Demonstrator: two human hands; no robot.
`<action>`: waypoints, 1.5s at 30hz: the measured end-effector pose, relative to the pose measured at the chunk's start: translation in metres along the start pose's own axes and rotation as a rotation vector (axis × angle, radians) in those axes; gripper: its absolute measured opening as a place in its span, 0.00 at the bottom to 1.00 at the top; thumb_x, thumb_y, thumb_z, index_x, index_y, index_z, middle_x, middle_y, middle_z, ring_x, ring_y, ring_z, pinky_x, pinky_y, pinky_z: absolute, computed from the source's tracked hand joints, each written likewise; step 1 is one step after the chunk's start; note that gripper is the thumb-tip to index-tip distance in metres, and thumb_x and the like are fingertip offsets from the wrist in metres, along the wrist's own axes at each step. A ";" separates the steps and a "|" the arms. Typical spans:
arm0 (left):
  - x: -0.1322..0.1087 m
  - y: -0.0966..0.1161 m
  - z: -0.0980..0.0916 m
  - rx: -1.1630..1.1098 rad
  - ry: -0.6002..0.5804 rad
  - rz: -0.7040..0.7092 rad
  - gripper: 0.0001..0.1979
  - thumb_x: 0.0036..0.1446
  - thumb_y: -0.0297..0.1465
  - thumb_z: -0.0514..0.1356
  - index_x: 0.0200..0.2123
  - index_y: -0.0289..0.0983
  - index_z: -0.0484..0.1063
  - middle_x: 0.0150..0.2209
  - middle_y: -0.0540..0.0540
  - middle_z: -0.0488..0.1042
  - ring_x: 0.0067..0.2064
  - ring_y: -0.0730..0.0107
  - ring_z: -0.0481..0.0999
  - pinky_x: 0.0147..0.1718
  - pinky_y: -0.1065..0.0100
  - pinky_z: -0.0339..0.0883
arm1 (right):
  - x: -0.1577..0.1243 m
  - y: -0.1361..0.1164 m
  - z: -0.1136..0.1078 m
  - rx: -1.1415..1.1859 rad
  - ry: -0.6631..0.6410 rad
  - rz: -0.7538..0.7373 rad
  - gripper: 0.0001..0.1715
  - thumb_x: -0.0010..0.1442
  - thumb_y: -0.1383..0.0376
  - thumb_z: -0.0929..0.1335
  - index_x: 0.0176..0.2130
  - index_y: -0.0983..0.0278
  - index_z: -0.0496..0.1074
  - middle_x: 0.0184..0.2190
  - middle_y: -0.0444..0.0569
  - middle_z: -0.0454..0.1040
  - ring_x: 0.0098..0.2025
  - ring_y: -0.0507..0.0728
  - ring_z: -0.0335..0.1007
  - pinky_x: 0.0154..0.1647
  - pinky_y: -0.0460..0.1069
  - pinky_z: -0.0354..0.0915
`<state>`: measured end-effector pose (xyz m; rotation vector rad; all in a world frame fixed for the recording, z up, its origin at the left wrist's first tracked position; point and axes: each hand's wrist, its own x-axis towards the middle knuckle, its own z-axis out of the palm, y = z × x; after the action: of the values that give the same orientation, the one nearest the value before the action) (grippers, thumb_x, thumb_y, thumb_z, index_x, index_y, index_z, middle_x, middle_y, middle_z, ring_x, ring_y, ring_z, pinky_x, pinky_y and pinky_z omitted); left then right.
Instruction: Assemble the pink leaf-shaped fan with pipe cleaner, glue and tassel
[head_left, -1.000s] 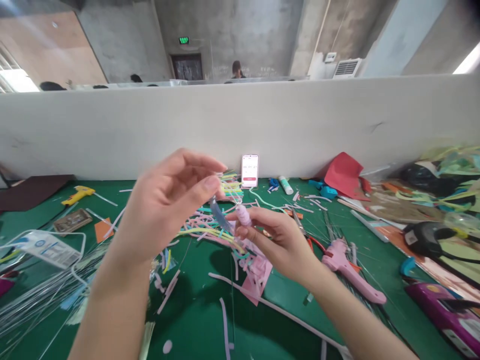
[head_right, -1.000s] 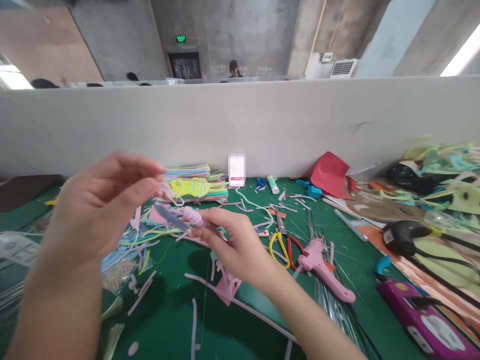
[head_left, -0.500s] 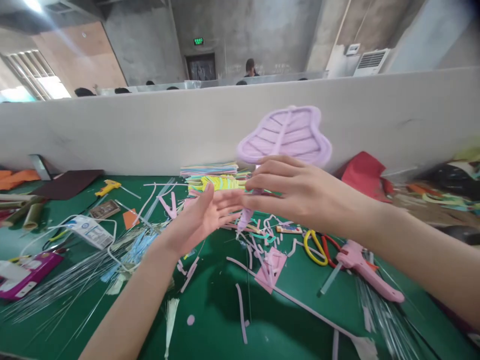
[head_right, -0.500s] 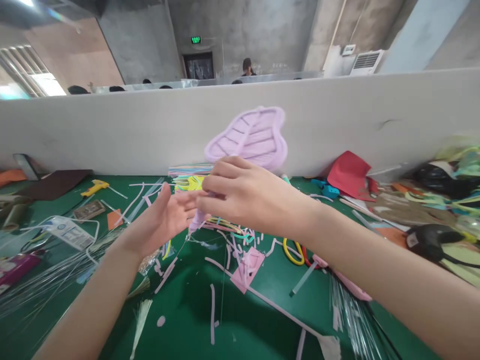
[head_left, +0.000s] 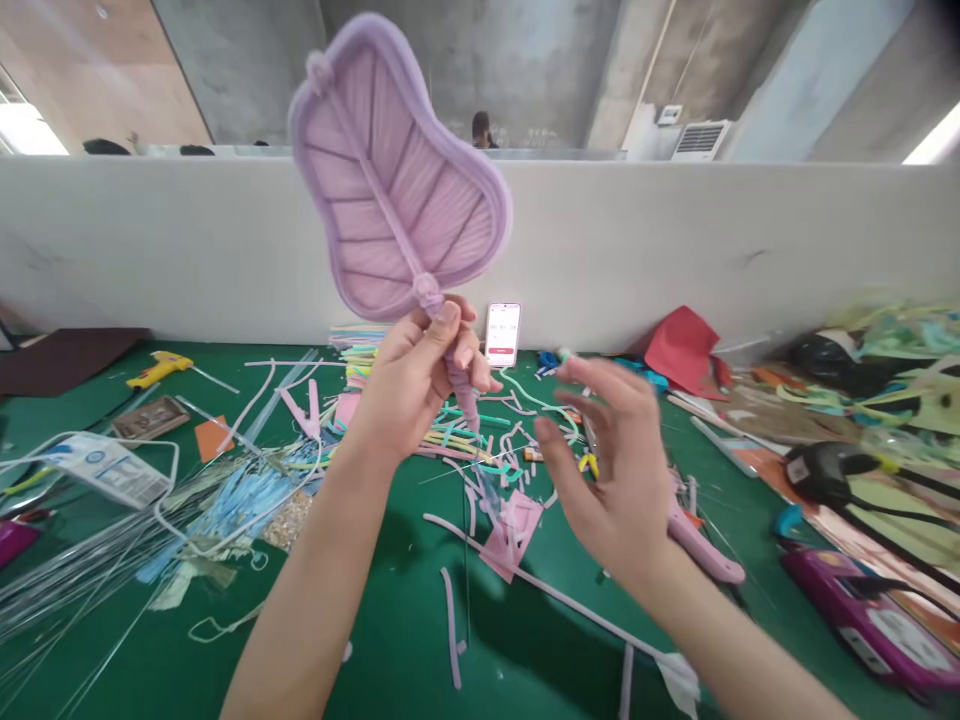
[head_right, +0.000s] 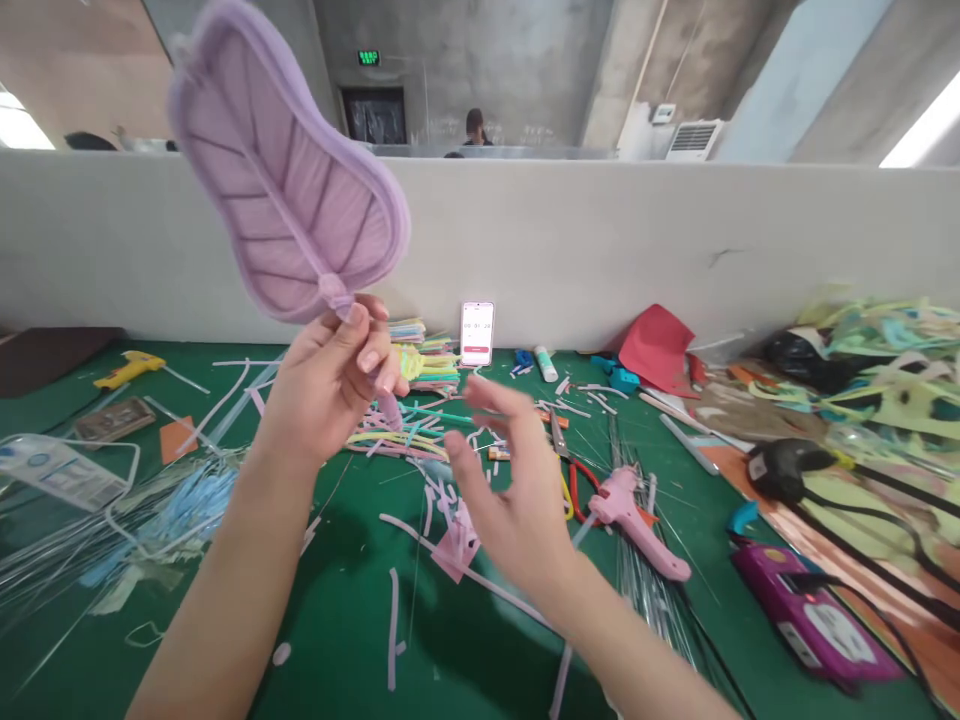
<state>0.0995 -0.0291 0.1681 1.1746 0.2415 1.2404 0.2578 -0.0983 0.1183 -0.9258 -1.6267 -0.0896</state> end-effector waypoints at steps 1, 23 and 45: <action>-0.001 0.001 0.000 0.016 0.000 0.021 0.06 0.62 0.32 0.58 0.35 0.35 0.71 0.20 0.56 0.63 0.21 0.79 0.71 0.26 0.73 0.73 | -0.011 -0.003 0.001 0.112 -0.062 0.166 0.24 0.62 0.69 0.66 0.56 0.56 0.62 0.50 0.53 0.69 0.51 0.58 0.70 0.47 0.57 0.72; 0.009 -0.014 0.048 0.210 0.292 0.109 0.09 0.59 0.36 0.60 0.39 0.38 0.76 0.21 0.55 0.66 0.12 0.87 0.52 0.08 0.76 0.43 | -0.032 -0.014 0.014 0.522 -0.055 0.648 0.02 0.59 0.64 0.69 0.36 0.60 0.74 0.29 0.43 0.72 0.31 0.50 0.66 0.32 0.46 0.64; 0.012 -0.022 0.054 -0.037 0.274 0.011 0.09 0.60 0.29 0.60 0.44 0.38 0.75 0.22 0.54 0.63 0.17 0.84 0.58 0.11 0.81 0.54 | -0.030 -0.017 0.017 -0.026 0.086 0.221 0.06 0.56 0.71 0.69 0.30 0.61 0.68 0.27 0.45 0.73 0.31 0.54 0.69 0.32 0.51 0.66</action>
<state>0.1554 -0.0466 0.1803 0.9732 0.4137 1.4094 0.2336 -0.1169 0.0947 -1.1013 -1.4383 0.0020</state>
